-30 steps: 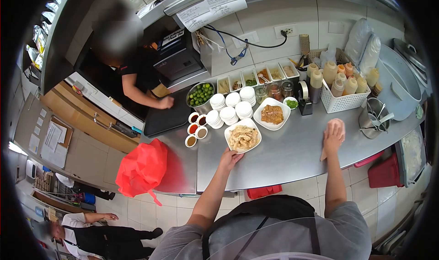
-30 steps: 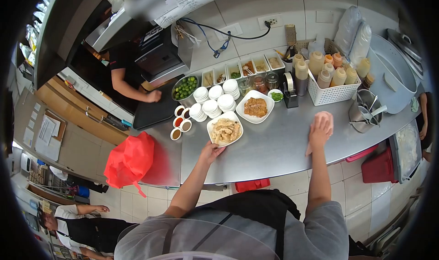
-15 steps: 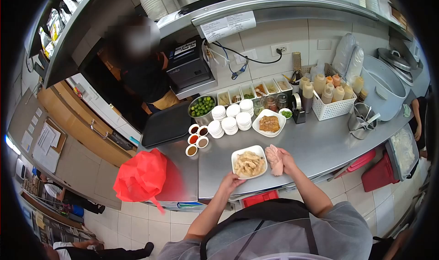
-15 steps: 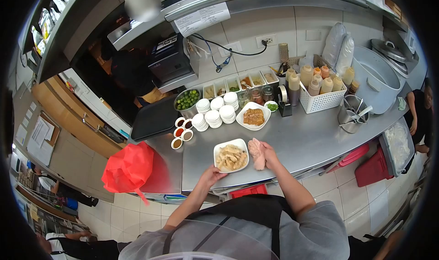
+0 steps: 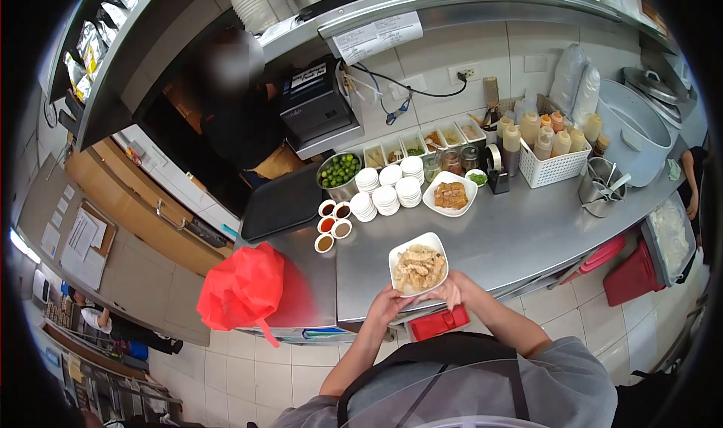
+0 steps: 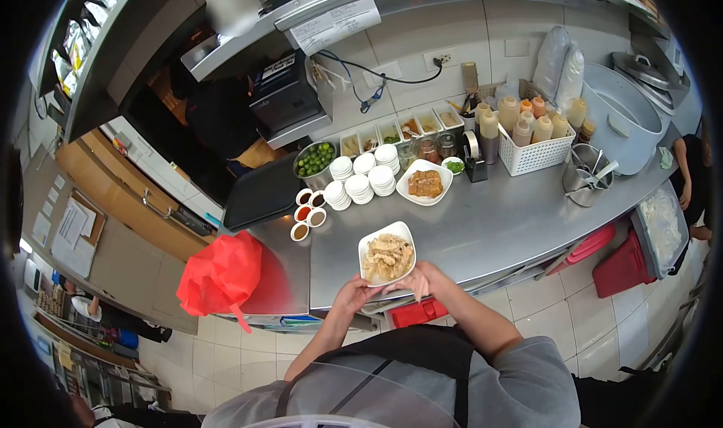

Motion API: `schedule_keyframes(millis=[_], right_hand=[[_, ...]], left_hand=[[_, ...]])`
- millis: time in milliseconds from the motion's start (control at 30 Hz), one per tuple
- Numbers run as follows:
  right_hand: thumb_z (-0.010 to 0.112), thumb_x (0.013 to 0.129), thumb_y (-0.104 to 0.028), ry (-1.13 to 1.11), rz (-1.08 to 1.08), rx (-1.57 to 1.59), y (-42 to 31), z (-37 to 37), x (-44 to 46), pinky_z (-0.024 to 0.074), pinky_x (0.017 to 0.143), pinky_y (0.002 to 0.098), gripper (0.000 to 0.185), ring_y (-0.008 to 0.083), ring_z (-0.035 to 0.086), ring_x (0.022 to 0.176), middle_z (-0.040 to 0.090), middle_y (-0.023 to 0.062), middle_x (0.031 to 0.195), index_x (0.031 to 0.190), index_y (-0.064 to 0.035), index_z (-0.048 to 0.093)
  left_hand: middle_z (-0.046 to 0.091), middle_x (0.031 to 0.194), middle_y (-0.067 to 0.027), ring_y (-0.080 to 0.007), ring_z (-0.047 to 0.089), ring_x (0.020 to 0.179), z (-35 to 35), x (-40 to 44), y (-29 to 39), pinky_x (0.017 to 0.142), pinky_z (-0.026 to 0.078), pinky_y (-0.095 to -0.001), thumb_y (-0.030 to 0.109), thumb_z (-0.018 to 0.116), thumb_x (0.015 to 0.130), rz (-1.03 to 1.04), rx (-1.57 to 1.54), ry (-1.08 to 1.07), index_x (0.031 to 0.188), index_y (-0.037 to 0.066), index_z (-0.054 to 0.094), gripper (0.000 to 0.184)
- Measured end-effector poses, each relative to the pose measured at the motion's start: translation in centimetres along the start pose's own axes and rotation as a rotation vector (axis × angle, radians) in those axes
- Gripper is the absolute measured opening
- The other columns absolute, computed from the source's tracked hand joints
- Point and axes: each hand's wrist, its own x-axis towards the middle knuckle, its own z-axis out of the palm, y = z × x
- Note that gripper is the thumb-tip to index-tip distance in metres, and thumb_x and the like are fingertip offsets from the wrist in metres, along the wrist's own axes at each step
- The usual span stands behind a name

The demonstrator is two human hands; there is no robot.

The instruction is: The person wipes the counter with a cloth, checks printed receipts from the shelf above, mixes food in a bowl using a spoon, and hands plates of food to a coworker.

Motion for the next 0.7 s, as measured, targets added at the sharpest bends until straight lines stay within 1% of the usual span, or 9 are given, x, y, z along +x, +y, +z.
schedule_keyframes(millis=[67, 100, 167, 267, 333, 400, 500, 600, 700], right_hand=[[0.033, 0.092, -0.028, -0.034, -0.004, -0.225, -3.1, 0.7, -2.9, 0.0546, 0.074, 0.0342, 0.047, 0.0334, 0.059, 0.097, 0.057, 0.0216, 0.113, 0.122, 0.0067, 0.043], [0.032, 0.093, -0.029, -0.056, -0.057, -0.169, -4.2, -1.9, -2.6, 0.0526, 0.079, 0.0396, 0.047, 0.0335, 0.058, 0.100, 0.055, 0.0219, 0.116, 0.123, 0.0061, 0.042], [0.032, 0.094, -0.031, 0.009, -0.230, -0.049, -7.0, -2.5, -4.3, 0.0504, 0.085, 0.0420, 0.047, 0.0318, 0.057, 0.103, 0.053, 0.0219, 0.118, 0.123, 0.0049, 0.042], [0.040, 0.092, -0.031, 0.297, -0.562, -0.087, -11.8, -3.5, -9.3, 0.0527, 0.076, 0.0335, 0.047, 0.0295, 0.061, 0.092, 0.058, 0.0184, 0.112, 0.122, 0.0049, 0.044], [0.041, 0.092, -0.034, 0.674, -0.840, -0.518, -14.2, -9.3, -10.8, 0.0508, 0.078, 0.0384, 0.047, 0.0290, 0.062, 0.090, 0.059, 0.0153, 0.113, 0.127, -0.0021, 0.043], [0.043, 0.092, -0.037, 1.115, -0.813, -1.232, -15.0, -7.8, -14.8, 0.0422, 0.089, 0.0511, 0.048, 0.0338, 0.056, 0.104, 0.052, 0.0164, 0.124, 0.132, -0.0108, 0.041], [0.046, 0.090, -0.038, 1.589, -0.448, -1.908, -14.2, -11.1, -16.3, 0.0268, 0.098, 0.0608, 0.051, 0.0390, 0.038, 0.123, 0.037, 0.0159, 0.137, 0.136, -0.0177, 0.037], [0.048, 0.087, -0.038, 1.591, -0.443, -2.087, -13.1, -12.6, -16.4, 0.0132, 0.102, 0.0636, 0.056, 0.0410, 0.017, 0.133, 0.024, 0.0136, 0.145, 0.138, -0.0186, 0.033], [0.047, 0.087, -0.038, 1.649, -0.392, -2.071, -13.8, -13.3, -15.5, 0.0153, 0.103, 0.0618, 0.057, 0.0386, 0.018, 0.134, 0.024, 0.0124, 0.145, 0.139, -0.0209, 0.030]], left_hand=[[0.046, 0.125, -0.0188, -0.0332, 0.050, 0.113, 0.3, 0.5, 0.7, 0.095, 0.046, -0.0444, -0.008, 0.040, 0.080, 0.009, 0.001, 0.050, 0.127, -0.001, 0.035, 0.048], [0.046, 0.125, -0.0188, -0.0333, 0.050, 0.113, 0.1, 1.0, 0.9, 0.094, 0.046, -0.0443, -0.008, 0.040, 0.080, 0.024, 0.006, 0.061, 0.127, -0.001, 0.035, 0.048], [0.046, 0.125, -0.0186, -0.0330, 0.051, 0.112, -0.3, 1.9, 1.4, 0.093, 0.047, -0.0448, -0.008, 0.040, 0.080, 0.046, 0.024, 0.102, 0.126, 0.001, 0.035, 0.047], [0.046, 0.124, -0.0183, -0.0331, 0.051, 0.111, 0.1, 2.6, 2.0, 0.092, 0.048, -0.0457, -0.008, 0.039, 0.081, 0.037, 0.073, 0.199, 0.127, 0.003, 0.035, 0.048], [0.049, 0.120, -0.0180, -0.0318, 0.054, 0.107, -0.2, 3.4, 1.6, 0.088, 0.051, -0.0426, -0.009, 0.040, 0.079, 0.044, 0.070, 0.217, 0.128, 0.002, 0.035, 0.050], [0.049, 0.120, -0.0181, -0.0318, 0.054, 0.107, -0.5, 4.2, 1.5, 0.088, 0.051, -0.0426, -0.010, 0.040, 0.079, 0.052, 0.081, 0.219, 0.128, 0.002, 0.034, 0.050], [0.050, 0.120, -0.0181, -0.0316, 0.055, 0.106, -0.5, 6.1, 1.5, 0.088, 0.051, -0.0424, -0.010, 0.040, 0.079, 0.071, 0.057, 0.218, 0.129, 0.001, 0.033, 0.051], [0.049, 0.121, -0.0177, -0.0323, 0.053, 0.108, -0.2, 8.8, 2.1, 0.090, 0.049, -0.0443, -0.013, 0.041, 0.079, 0.115, -0.058, 0.226, 0.126, 0.002, 0.035, 0.050], [0.053, 0.114, -0.0175, -0.0290, 0.055, 0.103, 1.2, 9.7, 3.0, 0.090, 0.049, -0.0393, -0.010, 0.044, 0.080, 0.189, -0.097, 0.250, 0.123, -0.002, 0.036, 0.045]])
